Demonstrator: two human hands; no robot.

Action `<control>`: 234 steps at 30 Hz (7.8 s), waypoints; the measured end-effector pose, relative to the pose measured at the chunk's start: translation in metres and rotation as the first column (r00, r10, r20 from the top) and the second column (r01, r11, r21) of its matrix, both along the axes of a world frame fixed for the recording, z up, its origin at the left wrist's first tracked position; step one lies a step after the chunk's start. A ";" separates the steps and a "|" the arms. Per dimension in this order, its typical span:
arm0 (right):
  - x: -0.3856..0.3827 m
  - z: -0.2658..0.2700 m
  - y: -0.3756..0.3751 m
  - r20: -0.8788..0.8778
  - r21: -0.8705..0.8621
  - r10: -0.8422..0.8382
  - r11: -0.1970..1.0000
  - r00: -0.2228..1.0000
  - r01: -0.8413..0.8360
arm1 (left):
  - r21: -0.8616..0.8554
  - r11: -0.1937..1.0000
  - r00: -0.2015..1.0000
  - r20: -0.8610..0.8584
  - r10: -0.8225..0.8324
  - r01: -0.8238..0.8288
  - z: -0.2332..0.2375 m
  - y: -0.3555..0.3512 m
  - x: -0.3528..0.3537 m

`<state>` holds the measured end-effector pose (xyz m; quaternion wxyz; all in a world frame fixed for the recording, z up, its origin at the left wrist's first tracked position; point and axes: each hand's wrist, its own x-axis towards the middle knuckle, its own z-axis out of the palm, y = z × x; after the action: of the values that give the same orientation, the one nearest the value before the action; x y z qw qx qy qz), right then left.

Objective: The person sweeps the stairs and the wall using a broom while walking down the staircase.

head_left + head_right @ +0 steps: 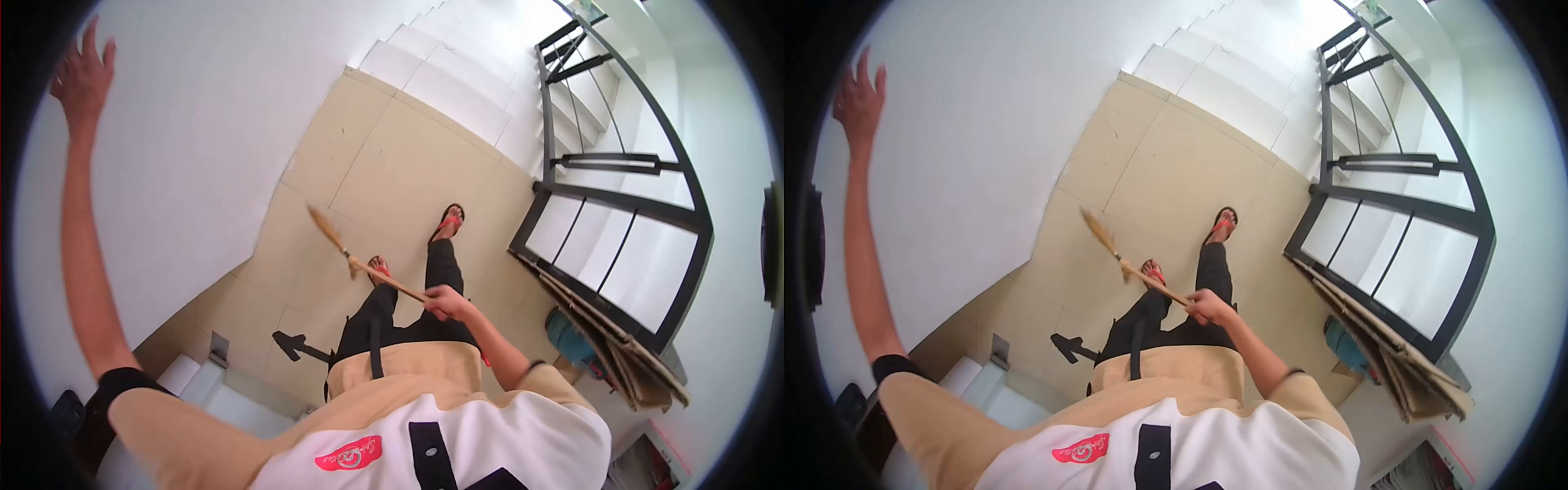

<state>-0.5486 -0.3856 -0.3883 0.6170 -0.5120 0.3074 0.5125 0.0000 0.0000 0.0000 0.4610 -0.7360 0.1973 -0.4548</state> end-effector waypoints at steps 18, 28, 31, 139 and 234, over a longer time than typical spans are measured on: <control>0.240 0.048 -0.274 0.489 -0.296 -0.404 0.757 0.773 0.583 | 0.183 0.872 0.878 -0.077 0.473 -0.454 0.049 -0.018 0.033; 0.205 0.024 -0.086 0.085 0.264 0.195 0.941 0.977 -0.211 | 0.131 0.833 0.841 0.006 0.541 -0.537 0.042 -0.073 0.021; 0.221 -0.062 0.026 0.113 0.188 0.279 0.936 0.954 -0.296 | 0.043 0.914 0.909 -0.095 0.406 -0.403 0.042 -0.034 0.029; 0.372 -0.097 -0.424 0.149 -0.939 -0.158 0.286 0.976 0.190 | 0.307 0.790 -0.705 -0.677 -0.211 -0.531 -0.450 -0.381 0.114; 0.394 -0.044 -0.308 0.745 -0.644 -0.428 -0.262 0.512 0.719 | 0.244 0.948 -0.805 -0.593 -0.019 -0.203 -0.232 -0.513 0.305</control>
<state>-0.1543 -0.6933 -0.4321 0.3259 -0.6068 0.6828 -0.2437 0.3045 -0.5129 -0.2316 -0.0192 -0.7090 0.3560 0.6084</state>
